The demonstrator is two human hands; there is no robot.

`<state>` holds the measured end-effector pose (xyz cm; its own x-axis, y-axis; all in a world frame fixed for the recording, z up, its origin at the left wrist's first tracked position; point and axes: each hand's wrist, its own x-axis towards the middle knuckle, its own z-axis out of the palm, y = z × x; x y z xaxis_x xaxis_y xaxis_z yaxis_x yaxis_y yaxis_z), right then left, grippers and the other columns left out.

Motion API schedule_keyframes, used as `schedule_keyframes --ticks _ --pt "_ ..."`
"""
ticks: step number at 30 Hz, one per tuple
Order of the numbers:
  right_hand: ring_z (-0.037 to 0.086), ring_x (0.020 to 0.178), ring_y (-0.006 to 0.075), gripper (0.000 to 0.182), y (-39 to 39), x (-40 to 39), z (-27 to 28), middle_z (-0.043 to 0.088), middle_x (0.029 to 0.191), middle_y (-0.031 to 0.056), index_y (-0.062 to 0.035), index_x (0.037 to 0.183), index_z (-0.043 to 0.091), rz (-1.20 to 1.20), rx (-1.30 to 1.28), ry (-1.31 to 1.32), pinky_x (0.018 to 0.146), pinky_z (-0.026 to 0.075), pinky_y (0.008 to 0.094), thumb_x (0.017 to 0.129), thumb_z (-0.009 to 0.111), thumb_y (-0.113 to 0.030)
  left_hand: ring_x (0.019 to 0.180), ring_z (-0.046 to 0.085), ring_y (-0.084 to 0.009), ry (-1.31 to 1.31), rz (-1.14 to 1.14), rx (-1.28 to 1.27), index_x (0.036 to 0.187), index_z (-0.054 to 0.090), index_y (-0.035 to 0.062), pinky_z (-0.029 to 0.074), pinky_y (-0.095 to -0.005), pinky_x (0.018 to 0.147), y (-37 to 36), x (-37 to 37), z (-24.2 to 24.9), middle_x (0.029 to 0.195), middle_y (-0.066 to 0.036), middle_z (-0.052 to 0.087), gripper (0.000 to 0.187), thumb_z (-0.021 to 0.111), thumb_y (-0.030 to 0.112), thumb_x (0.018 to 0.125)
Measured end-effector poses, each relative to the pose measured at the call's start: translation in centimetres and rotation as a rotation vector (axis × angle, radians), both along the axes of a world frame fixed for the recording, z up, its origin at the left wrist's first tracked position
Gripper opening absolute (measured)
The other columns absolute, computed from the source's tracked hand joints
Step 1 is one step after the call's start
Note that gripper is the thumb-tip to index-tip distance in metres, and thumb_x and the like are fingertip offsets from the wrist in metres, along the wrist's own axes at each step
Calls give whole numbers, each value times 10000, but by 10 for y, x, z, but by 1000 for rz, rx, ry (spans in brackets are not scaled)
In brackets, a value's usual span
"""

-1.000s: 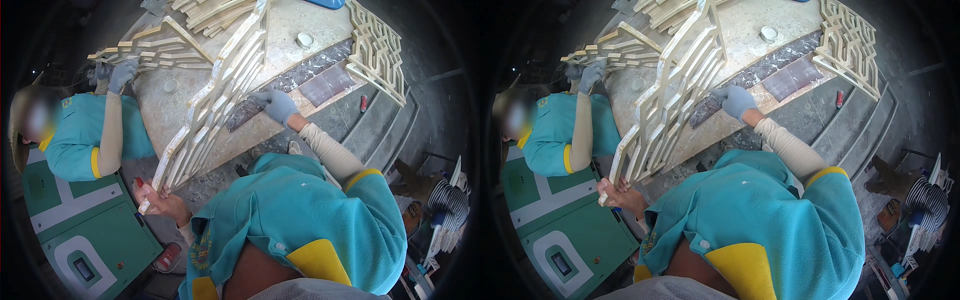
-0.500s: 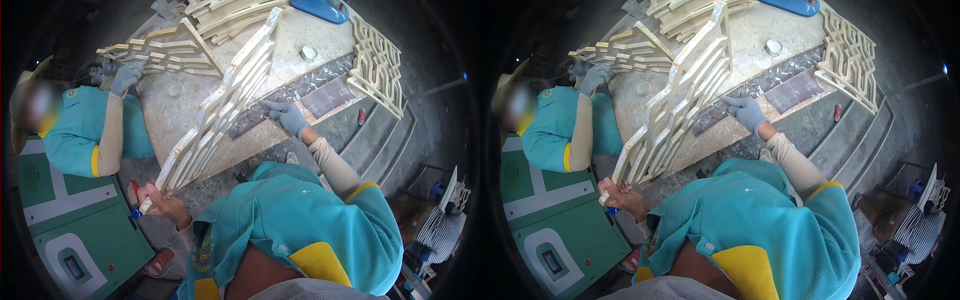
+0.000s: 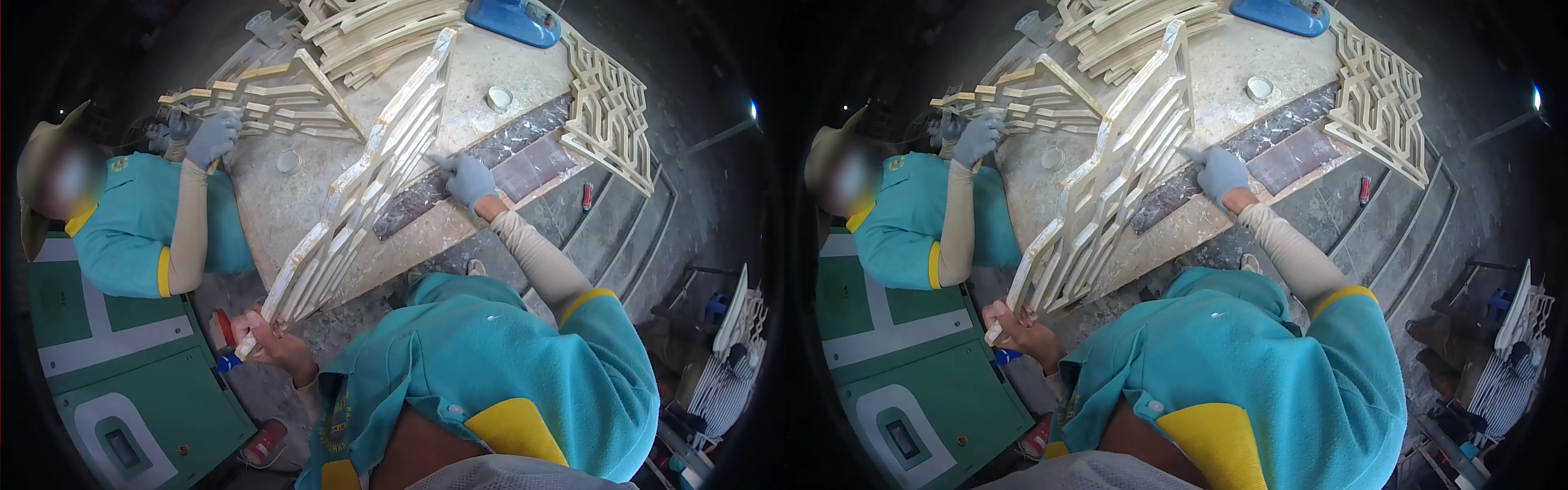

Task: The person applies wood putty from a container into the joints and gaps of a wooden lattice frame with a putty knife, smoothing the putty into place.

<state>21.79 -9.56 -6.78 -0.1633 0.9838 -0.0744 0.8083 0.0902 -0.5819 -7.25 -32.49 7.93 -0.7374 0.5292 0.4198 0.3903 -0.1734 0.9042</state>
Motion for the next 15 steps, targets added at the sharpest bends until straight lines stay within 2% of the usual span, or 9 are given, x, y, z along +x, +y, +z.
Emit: schedule_keyframes --ticks 2,3,5,9,11,12,14,15 --pt "693 941 365 378 4 8 0 714 1060 206 -264 1288 671 74 -270 203 868 533 406 933 572 -185 683 467 -106 -19 5 -23 824 498 19 364 -246 600 -1 0 -1 787 -69 518 315 581 281 976" --pt "693 941 365 378 1 13 -4 714 1060 206 -264 1288 671 77 -268 201 868 533 406 933 572 -185 683 467 -106 -20 7 -21 824 498 19 364 -246 600 -3 -3 -1 787 -69 518 315 581 281 976" --pt "699 988 347 369 -3 25 -10 708 1111 197 -213 1278 677 29 -82 506 881 529 363 923 587 -170 719 489 -134 13 -36 -50 827 501 25 391 -291 670 -4 -10 -4 774 -59 495 334 584 315 971" --pt "690 1058 335 394 -22 42 25 673 1168 211 -198 1302 659 15 -110 544 894 520 360 913 608 -168 753 499 -170 136 5 46 815 506 38 409 -346 744 1 -9 -12 771 -50 477 356 596 352 957" --pt "700 949 337 422 -35 39 47 706 1076 197 -230 1327 647 59 48 472 835 528 382 910 622 -169 766 502 -197 202 -90 109 812 506 43 419 -387 791 0 -13 -15 784 -53 483 377 612 380 943" --pt "700 949 337 422 -39 36 51 706 1076 197 -230 1327 647 55 50 470 835 528 382 910 622 -169 766 502 -197 200 -95 112 812 506 43 419 -387 791 1 -9 -14 784 -53 483 377 612 380 943" --pt "601 716 251 469 -44 28 57 569 798 158 -259 1363 627 23 191 349 681 479 368 913 625 -124 776 500 -194 245 1 98 818 504 37 428 -386 811 2 1 -11 783 -59 486 347 606 347 935" --pt "601 716 251 469 -42 22 60 569 798 158 -259 1363 627 21 193 346 681 479 368 913 625 -124 776 500 -194 241 -2 100 818 504 37 428 -386 811 2 3 -11 783 -59 486 347 606 347 935"
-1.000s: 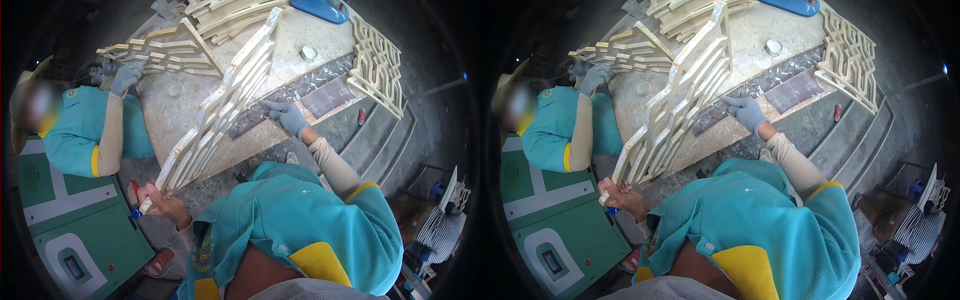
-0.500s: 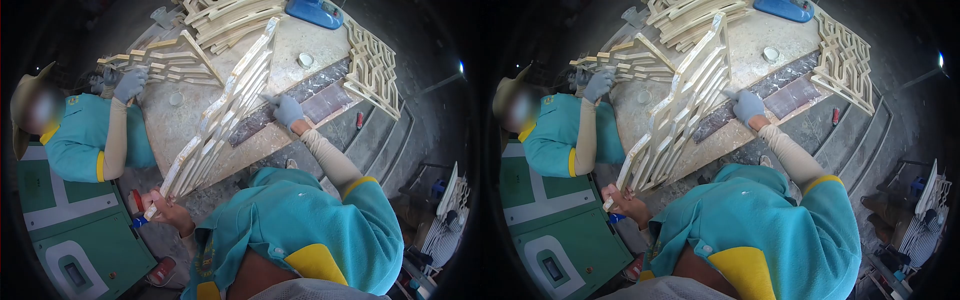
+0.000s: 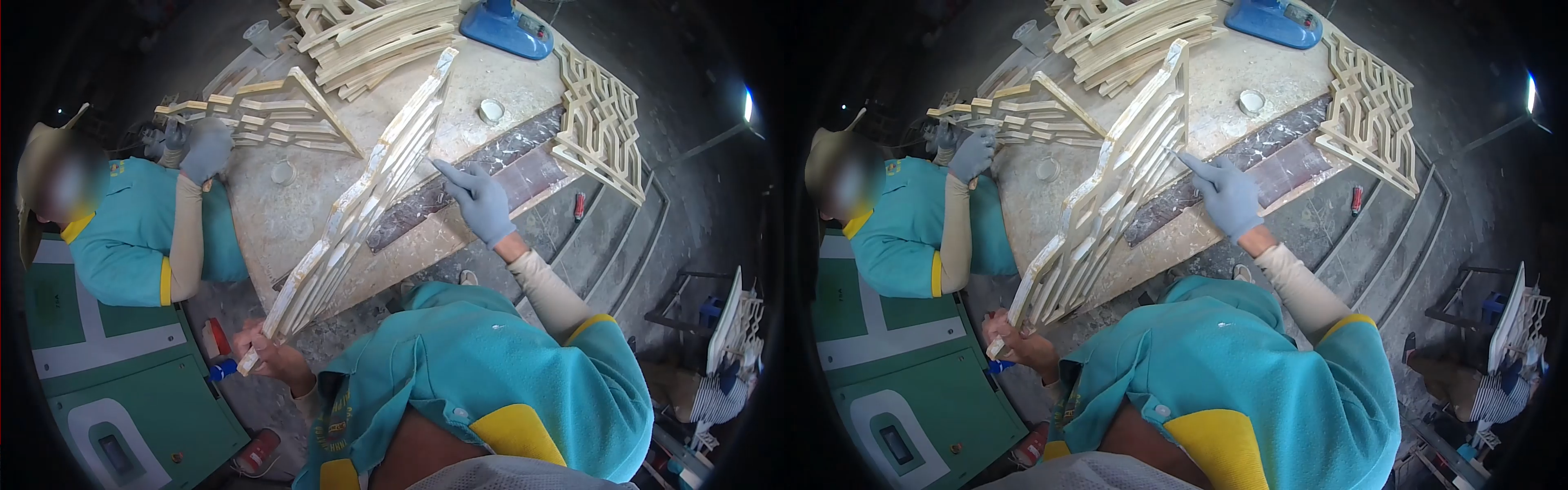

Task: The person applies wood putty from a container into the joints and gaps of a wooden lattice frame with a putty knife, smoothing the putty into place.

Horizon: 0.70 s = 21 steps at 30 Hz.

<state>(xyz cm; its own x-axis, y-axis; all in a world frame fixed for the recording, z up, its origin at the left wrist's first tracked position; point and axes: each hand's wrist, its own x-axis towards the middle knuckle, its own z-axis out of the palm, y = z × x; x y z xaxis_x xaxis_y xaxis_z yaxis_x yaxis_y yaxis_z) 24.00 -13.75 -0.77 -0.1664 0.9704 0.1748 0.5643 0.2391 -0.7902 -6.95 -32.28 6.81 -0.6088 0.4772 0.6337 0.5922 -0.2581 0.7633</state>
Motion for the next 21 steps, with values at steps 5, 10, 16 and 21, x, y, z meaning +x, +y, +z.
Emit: schedule_keyframes --ticks 5,10,16,21 --pt "584 708 321 538 -2 -25 -23 517 827 138 -329 1385 597 -101 196 -136 618 464 414 907 600 -82 776 510 -193 -33 100 -18 819 483 36 414 -360 754 -2 7 0 768 -81 501 252 576 252 909" --pt "603 690 313 581 -28 -10 -1 540 868 119 -339 1388 588 -36 159 -237 602 491 413 879 599 -58 741 504 -197 -103 75 -19 790 440 55 412 -353 715 -1 9 3 747 -83 494 260 580 242 904" --pt "603 678 309 549 -2 -22 10 550 851 120 -352 1375 600 -89 142 -254 602 487 413 897 605 -82 716 493 -201 -83 91 7 777 429 48 416 -356 691 -1 11 -2 730 -84 480 267 581 233 896" --pt "596 645 300 558 -17 -24 9 555 842 118 -378 1366 605 59 140 -256 577 481 400 889 615 -87 717 491 -207 -90 99 18 765 424 40 419 -361 703 -1 12 -1 726 -86 474 279 579 234 894"
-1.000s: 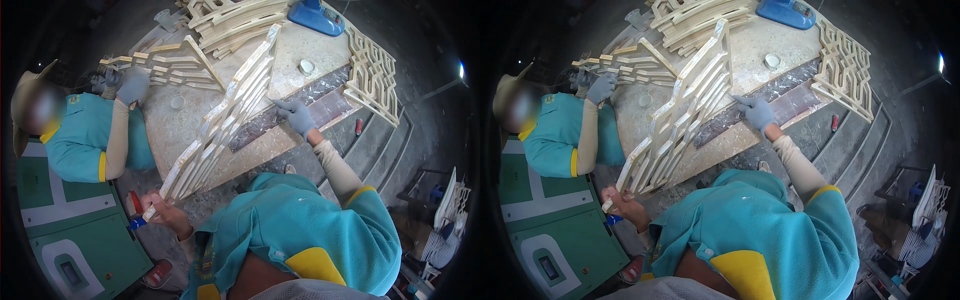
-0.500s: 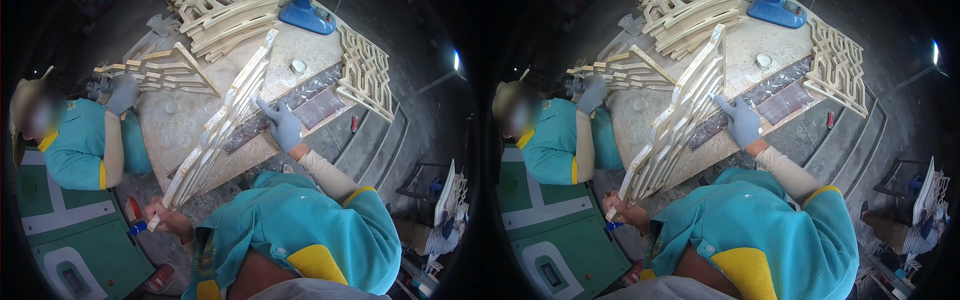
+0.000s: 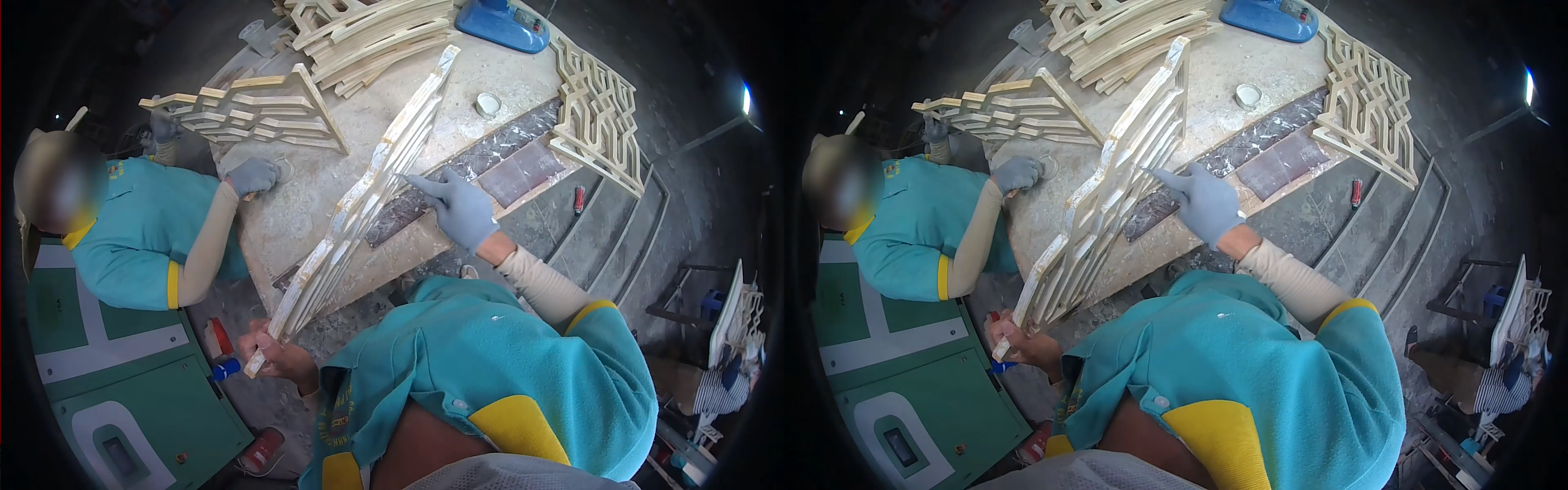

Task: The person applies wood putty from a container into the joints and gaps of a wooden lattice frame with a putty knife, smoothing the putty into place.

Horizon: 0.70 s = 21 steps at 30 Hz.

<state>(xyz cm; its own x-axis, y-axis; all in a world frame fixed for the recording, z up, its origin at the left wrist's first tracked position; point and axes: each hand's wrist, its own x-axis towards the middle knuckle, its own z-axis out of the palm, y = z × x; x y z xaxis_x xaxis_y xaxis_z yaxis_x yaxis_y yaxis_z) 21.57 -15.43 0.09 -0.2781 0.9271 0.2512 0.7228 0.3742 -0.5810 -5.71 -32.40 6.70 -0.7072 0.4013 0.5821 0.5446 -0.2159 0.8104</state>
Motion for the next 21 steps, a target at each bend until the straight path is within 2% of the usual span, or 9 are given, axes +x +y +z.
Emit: schedule_keyframes --ticks 6,9,12,14,15,17,19,20,21 --pt "599 642 296 556 26 11 -3 546 815 125 -367 1360 613 -146 12 -10 597 488 403 884 613 -80 731 506 -209 -18 -29 24 762 439 33 420 -374 723 -2 0 -3 735 -89 475 277 568 237 899" --pt "591 639 309 521 10 6 -1 567 817 128 -364 1351 620 -68 -29 -31 642 496 399 905 599 -96 735 514 -207 15 -19 -27 763 455 29 419 -368 731 2 5 7 742 -90 484 276 567 241 900" --pt "568 610 242 469 4 19 -39 624 838 134 -308 1354 631 166 -99 236 628 488 368 929 584 -115 738 510 -202 51 -38 -44 772 478 22 414 -360 721 2 1 8 754 -100 504 275 567 246 904" --pt "510 579 146 315 7 32 -61 661 764 101 -157 1252 702 79 -226 504 572 453 336 950 616 -159 776 548 -217 74 -149 -26 813 538 -5 437 -364 753 1 -8 5 792 -127 553 286 571 259 918" --pt "510 579 146 315 8 38 -63 661 764 101 -157 1252 702 89 -223 499 572 453 336 950 616 -159 776 548 -217 70 -139 -20 813 538 -5 437 -364 753 4 -6 7 792 -127 553 286 571 259 918" --pt "633 669 210 289 11 47 -63 627 670 78 -26 1027 744 -66 -660 584 647 493 346 946 668 -293 830 589 -237 124 -141 2 884 593 -42 464 -371 787 14 -2 14 843 -157 595 319 574 272 936" --pt "605 614 176 318 2 34 -48 605 653 51 -19 928 726 -156 -731 763 587 475 324 951 671 -332 858 613 -246 6 -248 45 941 623 -64 487 -371 805 5 -15 3 875 -162 619 359 575 292 948" --pt "576 559 142 381 -2 29 -42 583 637 24 -13 829 708 -254 -803 950 528 457 301 956 674 -371 853 597 -226 -5 -237 -16 902 595 -43 488 -364 799 3 -17 4 912 -146 607 350 560 300 963" --pt "576 559 142 381 -4 30 -40 583 637 24 -13 829 708 -238 -798 938 528 457 301 956 674 -371 847 581 -207 -15 -224 -76 864 568 -21 490 -356 793 2 -15 6 950 -129 595 350 544 309 979"
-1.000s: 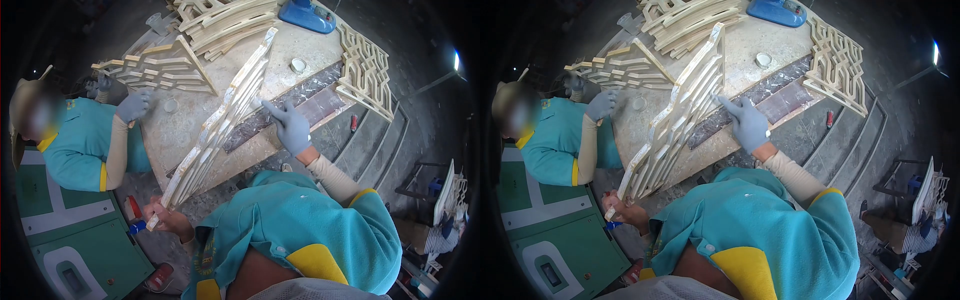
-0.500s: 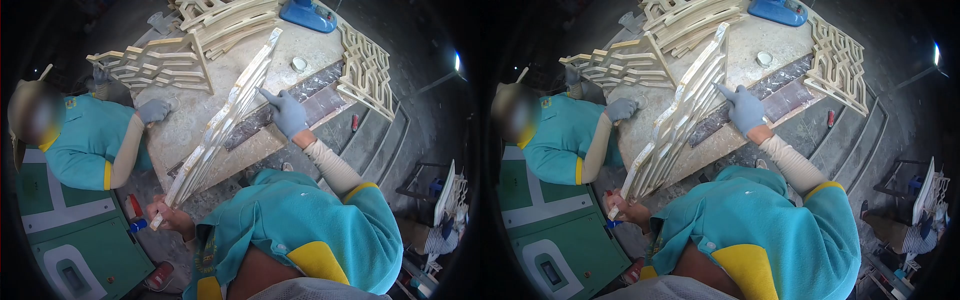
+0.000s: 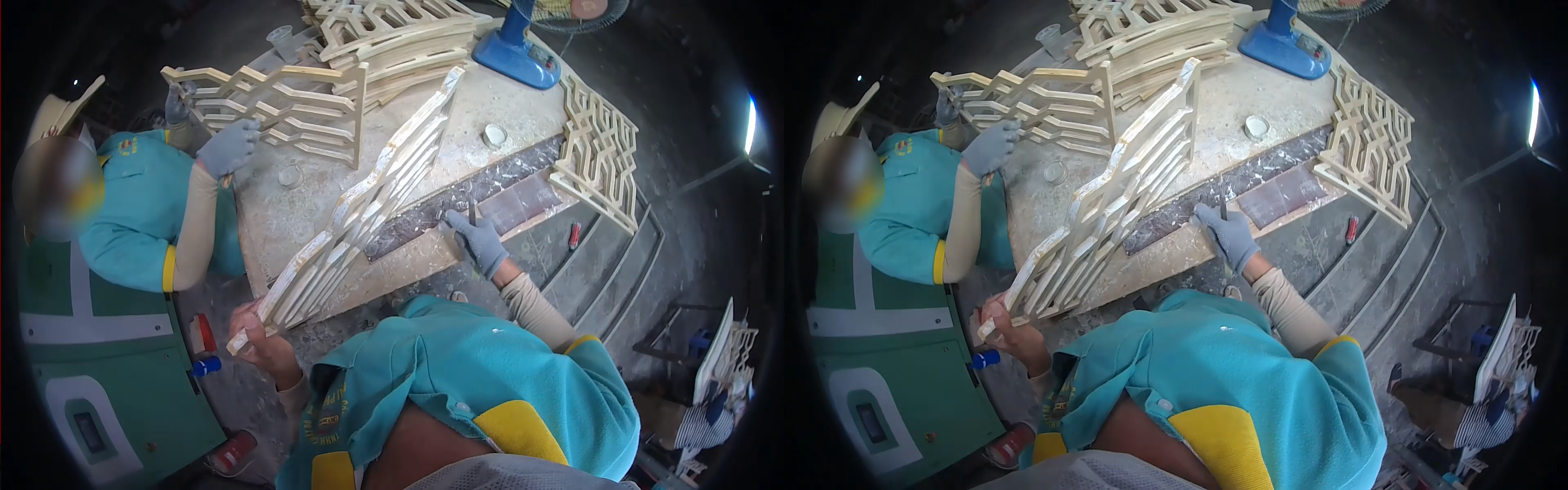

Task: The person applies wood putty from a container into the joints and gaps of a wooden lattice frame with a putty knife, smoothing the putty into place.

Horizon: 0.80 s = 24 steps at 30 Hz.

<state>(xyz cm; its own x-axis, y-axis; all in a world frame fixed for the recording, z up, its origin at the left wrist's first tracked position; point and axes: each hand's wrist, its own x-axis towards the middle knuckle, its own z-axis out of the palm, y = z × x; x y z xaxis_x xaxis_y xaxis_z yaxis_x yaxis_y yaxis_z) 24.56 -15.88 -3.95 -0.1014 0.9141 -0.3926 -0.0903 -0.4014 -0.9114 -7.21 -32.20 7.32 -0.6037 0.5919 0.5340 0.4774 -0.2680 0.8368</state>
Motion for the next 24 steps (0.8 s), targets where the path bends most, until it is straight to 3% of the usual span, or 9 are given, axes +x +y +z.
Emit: schedule_keyframes --ticks 2,8,10,12,13,15,17,20,24 --pt "454 509 40 363 -1 4 -1 595 609 -2 -53 880 712 35 -225 91 429 332 212 964 664 -404 816 590 -210 -37 24 26 878 580 -30 493 -360 765 2 6 8 902 -126 601 346 556 304 965" --pt "411 445 73 418 23 16 -13 647 845 -7 -64 1160 661 -58 -107 255 386 320 227 985 616 -441 759 597 -206 -475 16 173 894 561 17 502 -379 752 15 21 14 814 -109 588 298 539 305 968" --pt "438 496 70 444 38 26 0 680 949 10 -78 1328 584 -188 99 623 389 309 224 990 631 -361 791 618 -234 -778 -235 286 938 554 32 513 -424 836 20 18 -3 819 -111 600 291 517 318 978" --pt "530 560 106 384 50 57 44 664 859 12 -85 1277 591 -36 288 644 462 430 241 942 697 -240 935 640 -272 -847 -317 335 1008 573 41 497 -465 945 25 16 -34 922 -136 640 296 493 325 991" --pt "585 650 133 376 49 45 90 663 874 32 -62 1267 587 -246 395 644 575 491 257 932 695 -195 1052 609 -278 -884 -375 252 1123 562 29 460 -458 1003 30 19 -45 1049 -152 630 312 496 305 996" --pt "660 818 180 367 49 44 156 672 922 72 -16 1254 580 -358 591 591 790 551 303 925 683 -142 1168 578 -283 -922 -429 178 1238 551 17 422 -451 1061 36 28 -50 1177 -168 620 363 499 286 1000" --pt "680 902 191 362 50 66 195 691 986 101 21 1243 591 -227 709 445 883 548 322 927 674 -134 1322 467 -266 -776 -254 -108 1490 383 30 305 -425 1149 37 35 -47 1457 -164 467 576 480 326 1006" --pt "681 896 157 343 47 65 250 716 999 104 40 1177 664 -75 908 90 837 540 283 895 709 -150 1377 405 -267 -640 -87 -88 1559 232 46 267 -432 1170 34 27 -21 1537 -155 368 657 474 314 1010" --pt "604 647 48 286 47 25 286 701 771 21 2 1036 734 224 1026 -343 556 464 223 816 786 -174 1405 374 -324 -183 136 278 1544 217 7 233 -460 1191 33 15 34 1528 -208 369 746 503 392 973"
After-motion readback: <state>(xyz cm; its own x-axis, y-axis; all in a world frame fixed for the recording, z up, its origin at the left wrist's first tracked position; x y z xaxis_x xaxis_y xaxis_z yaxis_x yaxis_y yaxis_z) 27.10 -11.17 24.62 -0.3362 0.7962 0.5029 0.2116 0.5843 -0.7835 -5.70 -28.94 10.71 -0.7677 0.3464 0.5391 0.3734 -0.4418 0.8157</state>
